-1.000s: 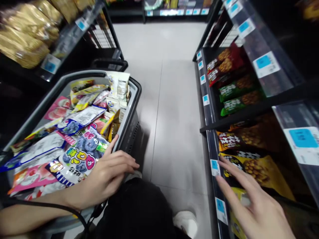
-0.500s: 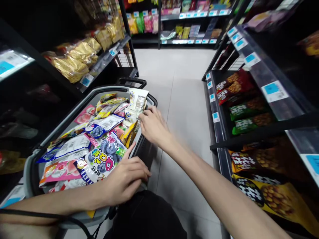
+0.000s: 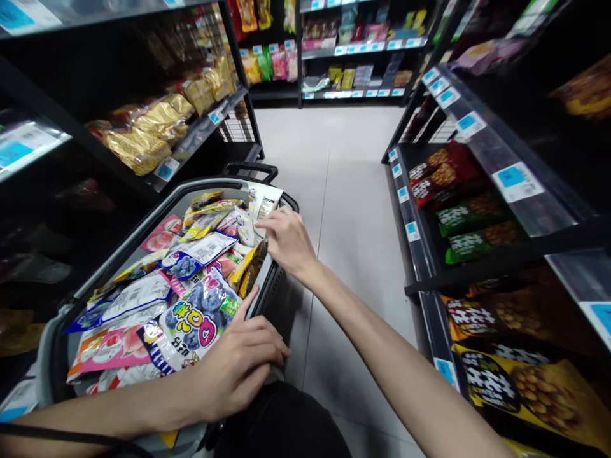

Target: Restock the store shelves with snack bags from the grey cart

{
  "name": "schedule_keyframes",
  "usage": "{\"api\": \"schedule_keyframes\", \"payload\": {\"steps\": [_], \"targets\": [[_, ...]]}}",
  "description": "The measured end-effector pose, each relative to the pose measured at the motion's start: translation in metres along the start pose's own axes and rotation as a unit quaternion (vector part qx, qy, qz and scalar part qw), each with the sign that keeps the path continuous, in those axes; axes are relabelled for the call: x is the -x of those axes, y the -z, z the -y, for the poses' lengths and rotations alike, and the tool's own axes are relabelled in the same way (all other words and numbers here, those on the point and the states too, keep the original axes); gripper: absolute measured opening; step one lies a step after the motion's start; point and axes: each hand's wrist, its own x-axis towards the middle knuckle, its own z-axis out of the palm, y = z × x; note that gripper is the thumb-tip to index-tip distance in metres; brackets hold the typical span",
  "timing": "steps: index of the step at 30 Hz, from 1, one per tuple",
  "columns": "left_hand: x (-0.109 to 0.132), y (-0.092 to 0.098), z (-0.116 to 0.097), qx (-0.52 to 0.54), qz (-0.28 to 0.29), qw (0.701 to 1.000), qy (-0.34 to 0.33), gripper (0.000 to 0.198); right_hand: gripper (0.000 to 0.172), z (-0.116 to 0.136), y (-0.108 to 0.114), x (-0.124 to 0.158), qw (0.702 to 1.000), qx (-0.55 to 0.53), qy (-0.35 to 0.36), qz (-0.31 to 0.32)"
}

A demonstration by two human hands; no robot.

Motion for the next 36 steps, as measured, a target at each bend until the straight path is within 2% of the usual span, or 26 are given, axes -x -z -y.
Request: {"api": "schedule_keyframes", "payload": {"steps": [3,6,9,12,14,16,20,23,28,31,33,36], "targets": [[0.000,0.001,-0.001,-0.002,0.003,1.000,-0.002,0.022,0.026,0.002,0.025,0.004,0.984,-0.110,-0.027,-0.135],[0.000,0.001,-0.002,0.001,0.004,1.000,-0.001,0.021,0.024,0.005,0.060,0.019,0.966,-0.148,-0.044,-0.207],[-0.001,0.002,-0.003,0.004,0.010,1.000,0.002,0.022,0.020,0.006,0.092,0.047,0.968,-0.059,-0.041,-0.241],[-0.002,0.004,-0.003,-0.019,-0.005,1.000,0.013,0.031,0.014,0.005,0.109,0.080,0.973,0.051,-0.038,-0.224],[-0.001,0.004,-0.003,-0.045,-0.035,0.998,0.036,0.042,0.009,0.008,0.110,0.098,0.976,0.084,-0.018,-0.199],[0.000,0.005,-0.002,-0.062,-0.055,0.995,0.059,0.056,0.007,0.015,0.104,0.110,0.986,0.064,0.007,-0.151],[0.001,0.006,-0.004,-0.069,-0.018,0.997,0.029,0.096,0.018,0.033,0.082,0.123,0.999,-0.042,0.029,0.015],[0.000,0.008,-0.005,-0.080,-0.017,0.997,0.015,0.112,0.015,0.041,0.072,0.124,0.994,-0.090,-0.009,0.052],[-0.003,0.009,-0.003,-0.061,-0.006,0.998,0.014,0.090,0.008,0.041,0.071,0.114,0.971,-0.161,-0.175,0.019],[-0.003,0.009,0.000,-0.055,0.000,0.998,0.021,0.086,0.011,0.037,0.069,0.112,0.951,-0.202,-0.235,0.004],[-0.002,0.010,0.002,-0.047,-0.005,0.998,0.037,0.085,0.015,0.033,0.067,0.112,0.930,-0.249,-0.272,0.004],[0.001,0.011,0.005,-0.038,-0.021,0.995,0.088,0.080,0.027,0.025,0.066,0.111,0.882,-0.337,-0.330,0.011]]}}
